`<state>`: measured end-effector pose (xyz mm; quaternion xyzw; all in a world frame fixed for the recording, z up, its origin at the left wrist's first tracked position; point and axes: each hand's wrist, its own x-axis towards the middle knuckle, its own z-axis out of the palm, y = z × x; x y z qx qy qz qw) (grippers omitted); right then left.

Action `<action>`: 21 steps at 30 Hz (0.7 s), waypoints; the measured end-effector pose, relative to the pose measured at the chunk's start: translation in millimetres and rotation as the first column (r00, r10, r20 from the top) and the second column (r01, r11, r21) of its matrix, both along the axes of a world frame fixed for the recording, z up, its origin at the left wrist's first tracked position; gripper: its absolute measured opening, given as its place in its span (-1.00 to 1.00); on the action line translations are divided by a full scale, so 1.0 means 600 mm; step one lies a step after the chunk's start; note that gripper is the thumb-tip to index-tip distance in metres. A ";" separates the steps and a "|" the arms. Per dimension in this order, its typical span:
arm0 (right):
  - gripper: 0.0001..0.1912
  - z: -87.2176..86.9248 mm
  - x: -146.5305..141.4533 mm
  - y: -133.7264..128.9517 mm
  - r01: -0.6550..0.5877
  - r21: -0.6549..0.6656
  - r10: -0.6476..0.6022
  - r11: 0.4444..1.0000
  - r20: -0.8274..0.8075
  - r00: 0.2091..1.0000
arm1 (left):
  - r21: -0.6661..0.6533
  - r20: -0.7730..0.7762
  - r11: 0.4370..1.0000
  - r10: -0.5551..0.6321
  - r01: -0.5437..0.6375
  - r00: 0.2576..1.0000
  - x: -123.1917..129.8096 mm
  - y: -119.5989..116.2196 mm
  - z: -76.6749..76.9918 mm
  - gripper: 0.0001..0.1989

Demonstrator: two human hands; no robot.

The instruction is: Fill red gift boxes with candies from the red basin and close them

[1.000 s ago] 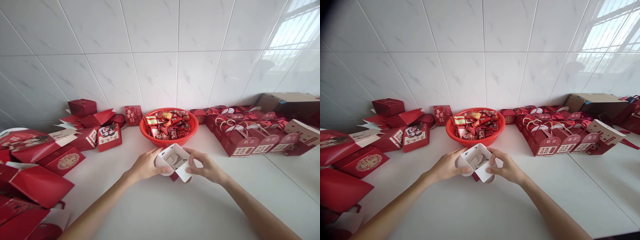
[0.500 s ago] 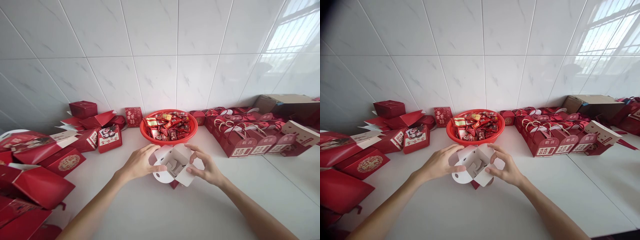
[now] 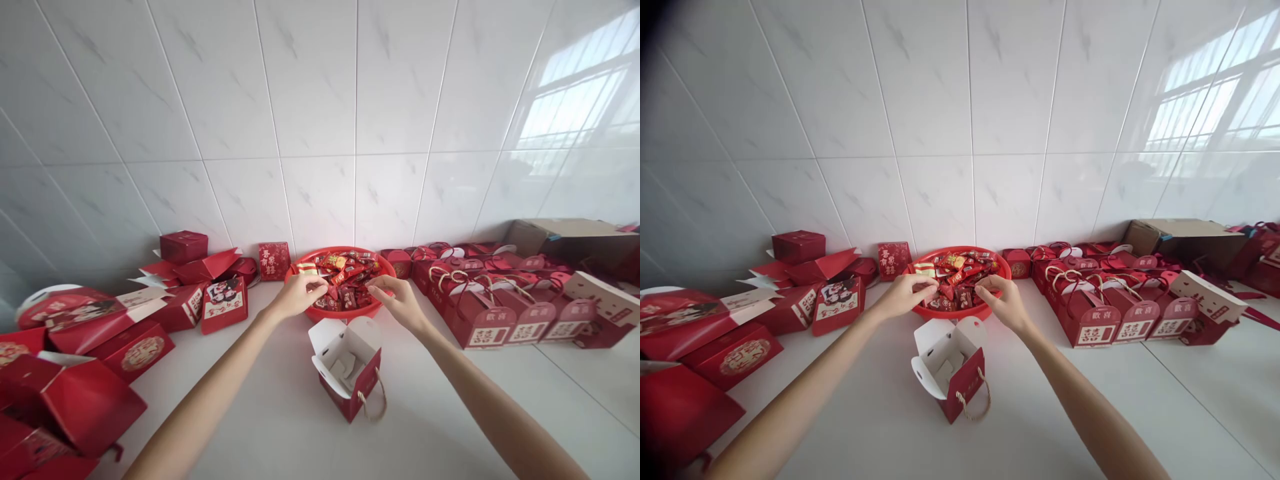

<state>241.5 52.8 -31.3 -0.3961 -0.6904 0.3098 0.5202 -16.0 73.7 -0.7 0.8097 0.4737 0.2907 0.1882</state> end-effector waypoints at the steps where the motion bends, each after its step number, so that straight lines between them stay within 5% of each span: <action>1: -0.67 0.001 -0.008 0.021 0.025 -0.005 -0.025 1.000 -0.017 1.000 | -0.016 -0.043 1.000 0.010 -0.011 0.999 0.006 0.020 -0.003 -0.67; 6: -0.72 -0.011 -0.043 0.094 0.169 -0.102 -0.177 0.980 -0.081 0.981 | -0.156 -0.301 0.972 0.123 -0.176 0.946 0.050 0.093 -0.031 -0.68; 11: -0.85 -0.021 -0.051 0.112 0.192 -0.170 -0.190 0.967 0.029 0.981 | -0.254 -0.271 0.950 0.109 -0.180 0.956 0.069 0.120 -0.057 -0.75; 14: -0.92 -0.025 -0.047 0.120 0.161 -0.186 -0.159 0.969 0.029 0.987 | -0.290 -0.169 0.952 0.049 -0.097 0.984 0.061 0.121 -0.057 -0.79; 16: -0.89 -0.030 -0.045 0.125 0.140 -0.217 -0.141 0.966 0.014 0.990 | -0.276 0.006 0.961 -0.020 0.021 1.000 0.055 0.117 -0.053 -0.65; 21: -0.37 -0.037 -0.043 0.129 -0.094 -0.241 0.084 0.966 -0.049 0.995 | -0.305 0.410 0.923 -0.094 0.234 0.907 0.055 0.102 -0.044 -0.40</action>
